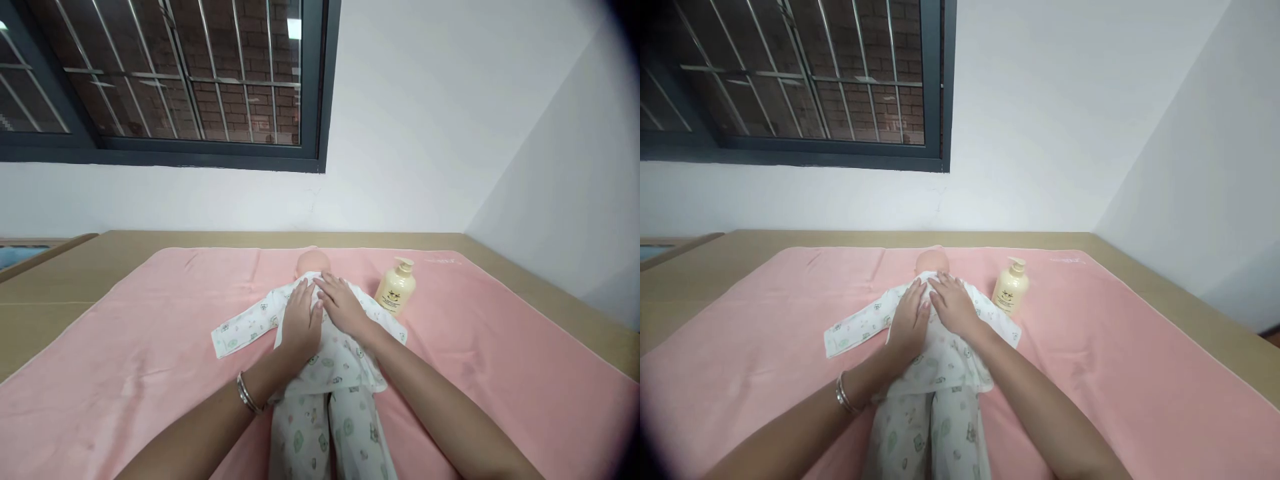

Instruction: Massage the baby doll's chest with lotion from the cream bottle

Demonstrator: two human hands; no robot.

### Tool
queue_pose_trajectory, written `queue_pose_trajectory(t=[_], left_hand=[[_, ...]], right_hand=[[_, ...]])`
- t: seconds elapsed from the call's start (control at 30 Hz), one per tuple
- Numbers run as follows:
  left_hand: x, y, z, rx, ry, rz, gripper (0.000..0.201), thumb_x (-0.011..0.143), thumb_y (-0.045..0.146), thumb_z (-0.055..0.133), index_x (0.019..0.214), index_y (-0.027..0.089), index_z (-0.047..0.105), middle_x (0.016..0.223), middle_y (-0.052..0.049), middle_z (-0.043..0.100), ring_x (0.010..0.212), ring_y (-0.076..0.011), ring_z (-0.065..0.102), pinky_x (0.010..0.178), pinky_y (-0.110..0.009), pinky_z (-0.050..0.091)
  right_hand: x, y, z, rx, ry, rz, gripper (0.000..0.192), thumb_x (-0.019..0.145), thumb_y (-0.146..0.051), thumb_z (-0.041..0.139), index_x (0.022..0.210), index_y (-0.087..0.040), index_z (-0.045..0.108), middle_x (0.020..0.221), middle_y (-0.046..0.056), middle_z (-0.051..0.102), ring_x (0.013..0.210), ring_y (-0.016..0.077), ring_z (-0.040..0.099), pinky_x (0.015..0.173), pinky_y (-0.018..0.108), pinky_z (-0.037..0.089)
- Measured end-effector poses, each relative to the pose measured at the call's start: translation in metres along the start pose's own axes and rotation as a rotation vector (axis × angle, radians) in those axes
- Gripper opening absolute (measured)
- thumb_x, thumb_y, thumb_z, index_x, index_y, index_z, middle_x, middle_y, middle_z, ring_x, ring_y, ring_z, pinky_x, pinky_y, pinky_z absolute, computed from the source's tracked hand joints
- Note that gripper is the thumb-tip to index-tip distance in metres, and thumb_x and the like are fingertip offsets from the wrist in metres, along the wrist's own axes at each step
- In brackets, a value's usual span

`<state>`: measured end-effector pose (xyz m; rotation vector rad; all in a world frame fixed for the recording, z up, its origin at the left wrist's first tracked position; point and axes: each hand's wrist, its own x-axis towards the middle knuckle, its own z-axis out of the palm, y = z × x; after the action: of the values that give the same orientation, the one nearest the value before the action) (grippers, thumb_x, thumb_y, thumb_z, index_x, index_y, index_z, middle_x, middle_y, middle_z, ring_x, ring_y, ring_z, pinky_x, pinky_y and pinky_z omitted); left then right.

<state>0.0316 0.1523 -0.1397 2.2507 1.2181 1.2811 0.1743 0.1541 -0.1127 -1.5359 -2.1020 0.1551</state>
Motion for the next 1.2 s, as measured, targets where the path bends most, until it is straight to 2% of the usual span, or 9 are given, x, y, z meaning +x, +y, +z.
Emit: queue_pose_trajectory(t=[0.17,0.27,0.4,0.5,0.67,0.77,0.9,1.07,1.2], left_hand=[[-0.008,-0.003,-0.003,-0.116,0.097,-0.059,0.042,0.097,0.031,0.031,0.135,0.017,0.042,0.142,-0.012,0.044,0.133,-0.0238,0.039,0.111,-0.049,0.032],[-0.009,-0.004,-0.004,-0.183,0.130,-0.073,0.041,0.097,0.030,0.030,0.134,0.018,0.043,0.140,-0.011,0.047,0.129,-0.0228,0.043,0.109,-0.048,0.035],[-0.007,-0.005,-0.003,-0.172,0.100,-0.035,0.041,0.094,0.029,0.037,0.133,0.018,0.044,0.139,-0.011,0.048,0.129,-0.0236,0.044,0.109,-0.048,0.035],[-0.006,-0.004,-0.002,-0.135,0.090,-0.035,0.041,0.092,0.029,0.041,0.130,0.016,0.047,0.137,-0.013,0.050,0.129,-0.0249,0.044,0.110,-0.049,0.033],[-0.009,-0.004,-0.002,-0.213,0.114,-0.066,0.039,0.094,0.029,0.038,0.129,0.017,0.048,0.136,-0.011,0.050,0.128,-0.0231,0.044,0.110,-0.047,0.033],[-0.011,-0.006,-0.003,-0.332,0.153,-0.130,0.037,0.096,0.031,0.034,0.127,0.018,0.050,0.133,-0.010,0.053,0.125,-0.0212,0.048,0.108,-0.045,0.035],[-0.011,-0.006,-0.004,-0.429,0.183,-0.197,0.035,0.095,0.032,0.037,0.124,0.019,0.052,0.130,-0.009,0.056,0.122,-0.0207,0.050,0.107,-0.043,0.038],[-0.010,-0.003,-0.005,-0.373,0.143,-0.172,0.035,0.094,0.031,0.039,0.125,0.019,0.051,0.132,-0.010,0.054,0.124,-0.0215,0.048,0.108,-0.044,0.036],[-0.011,-0.004,-0.005,-0.304,0.125,-0.150,0.035,0.093,0.027,0.040,0.125,0.019,0.050,0.132,-0.010,0.054,0.124,-0.0219,0.048,0.108,-0.045,0.036]], right_hand=[[-0.019,-0.022,0.011,-0.187,0.061,0.134,0.050,0.098,-0.031,0.025,0.143,-0.009,0.036,0.147,0.018,0.035,0.139,0.0276,0.026,0.113,0.050,0.019],[-0.035,-0.044,0.016,-0.276,0.025,0.003,0.053,0.092,-0.022,0.037,0.142,-0.003,0.035,0.150,0.020,0.028,0.142,0.0319,0.016,0.114,0.049,0.015],[-0.029,-0.039,0.007,-0.207,-0.058,-0.148,0.052,0.092,-0.021,0.036,0.143,-0.015,0.036,0.152,0.009,0.027,0.143,0.0262,0.015,0.115,0.047,0.014],[-0.015,-0.019,-0.002,-0.136,-0.061,-0.060,0.047,0.097,-0.033,0.032,0.143,-0.023,0.037,0.152,0.006,0.027,0.141,0.0233,0.020,0.114,0.046,0.019],[-0.023,-0.023,0.004,-0.191,0.030,0.133,0.052,0.098,-0.035,0.026,0.144,-0.012,0.033,0.150,0.017,0.029,0.140,0.0273,0.023,0.113,0.047,0.021],[-0.037,-0.042,0.007,-0.232,-0.010,-0.024,0.052,0.094,-0.026,0.035,0.144,-0.011,0.034,0.152,0.015,0.026,0.142,0.0284,0.015,0.114,0.050,0.015],[-0.035,-0.045,-0.001,-0.153,-0.127,-0.281,0.048,0.094,-0.025,0.037,0.142,-0.025,0.038,0.149,0.002,0.036,0.143,0.0213,0.013,0.116,0.050,0.006],[-0.017,-0.011,-0.001,-0.065,-0.029,-0.028,0.052,0.098,-0.042,0.028,0.145,-0.020,0.032,0.153,0.008,0.025,0.143,0.0215,0.016,0.115,0.047,0.016],[-0.015,0.004,0.008,-0.055,0.045,0.175,0.061,0.098,-0.048,0.025,0.145,-0.011,0.030,0.151,0.015,0.027,0.142,0.0229,0.020,0.115,0.044,0.017]])
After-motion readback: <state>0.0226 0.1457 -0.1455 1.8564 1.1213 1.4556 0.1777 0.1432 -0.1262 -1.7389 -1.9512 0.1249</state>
